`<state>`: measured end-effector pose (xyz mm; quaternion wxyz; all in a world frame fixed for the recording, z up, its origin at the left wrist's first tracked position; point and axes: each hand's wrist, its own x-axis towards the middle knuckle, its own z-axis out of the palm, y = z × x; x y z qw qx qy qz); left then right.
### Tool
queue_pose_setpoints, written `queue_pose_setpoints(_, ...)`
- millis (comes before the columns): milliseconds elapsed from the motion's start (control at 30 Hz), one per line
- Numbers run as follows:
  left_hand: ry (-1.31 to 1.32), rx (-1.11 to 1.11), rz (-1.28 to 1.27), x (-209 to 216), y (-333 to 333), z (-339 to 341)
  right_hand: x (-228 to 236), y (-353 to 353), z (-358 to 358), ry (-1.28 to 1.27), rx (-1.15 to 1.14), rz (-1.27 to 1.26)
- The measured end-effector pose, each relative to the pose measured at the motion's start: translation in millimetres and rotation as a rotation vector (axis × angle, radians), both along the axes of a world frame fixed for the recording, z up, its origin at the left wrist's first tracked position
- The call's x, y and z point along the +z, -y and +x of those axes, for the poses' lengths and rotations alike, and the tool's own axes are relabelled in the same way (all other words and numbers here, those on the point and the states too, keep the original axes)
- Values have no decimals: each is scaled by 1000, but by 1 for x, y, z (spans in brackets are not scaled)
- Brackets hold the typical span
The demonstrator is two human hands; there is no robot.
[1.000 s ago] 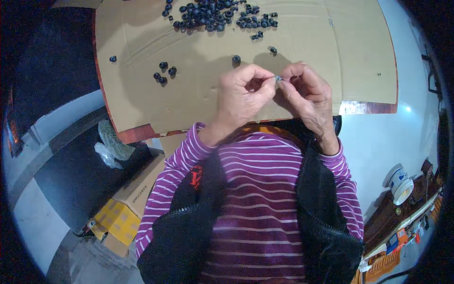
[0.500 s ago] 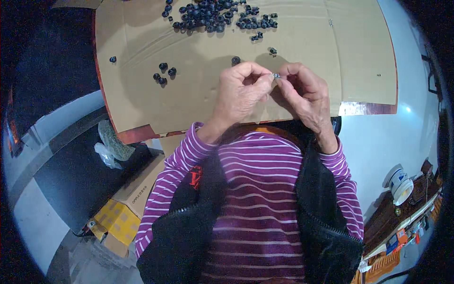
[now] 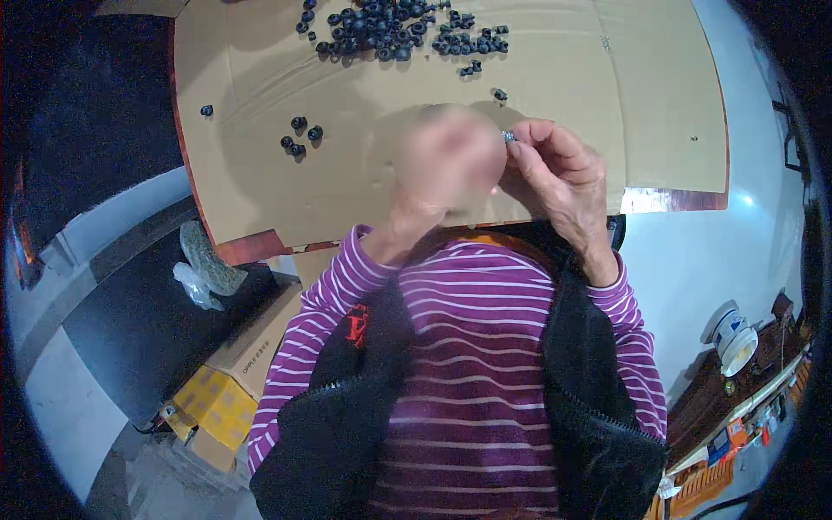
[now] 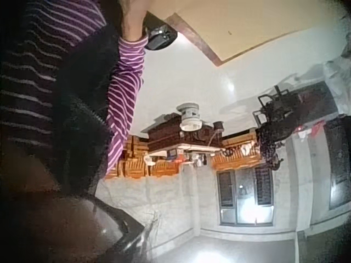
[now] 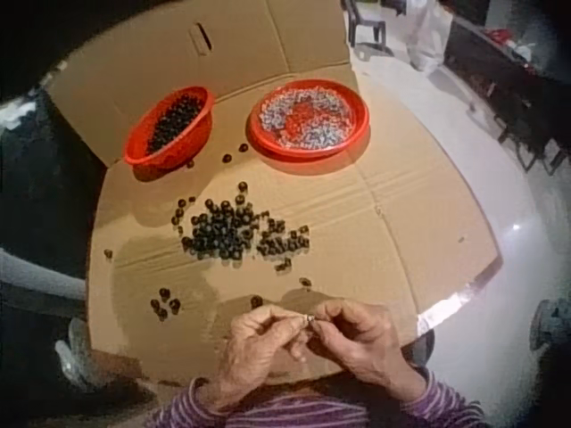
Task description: Assembling small black plastic components by inserting smaller pieces into them by hand.
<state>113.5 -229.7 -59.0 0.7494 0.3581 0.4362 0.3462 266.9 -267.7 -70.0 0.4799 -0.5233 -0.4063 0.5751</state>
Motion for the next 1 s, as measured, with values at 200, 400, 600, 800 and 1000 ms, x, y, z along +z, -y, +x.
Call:
queue_pose_setpoints(200,135,14,-266,8,-3,2,-8,-8,-1,647,-81,654)
queue_pose_setpoints(400,340,-84,-540,6,-8,-6,-7,-12,0,662,-94,826)
queue_pose_setpoints(600,570,-207,-648,-6,-8,-10,-3,-14,2,622,-39,881)
queue_pose_setpoints(800,369,-74,-502,-1,-8,-2,-7,-12,-4,664,-96,706)
queue_pose_setpoints(1000,332,-19,-419,-9,-11,5,-12,-14,-5,781,-159,732)
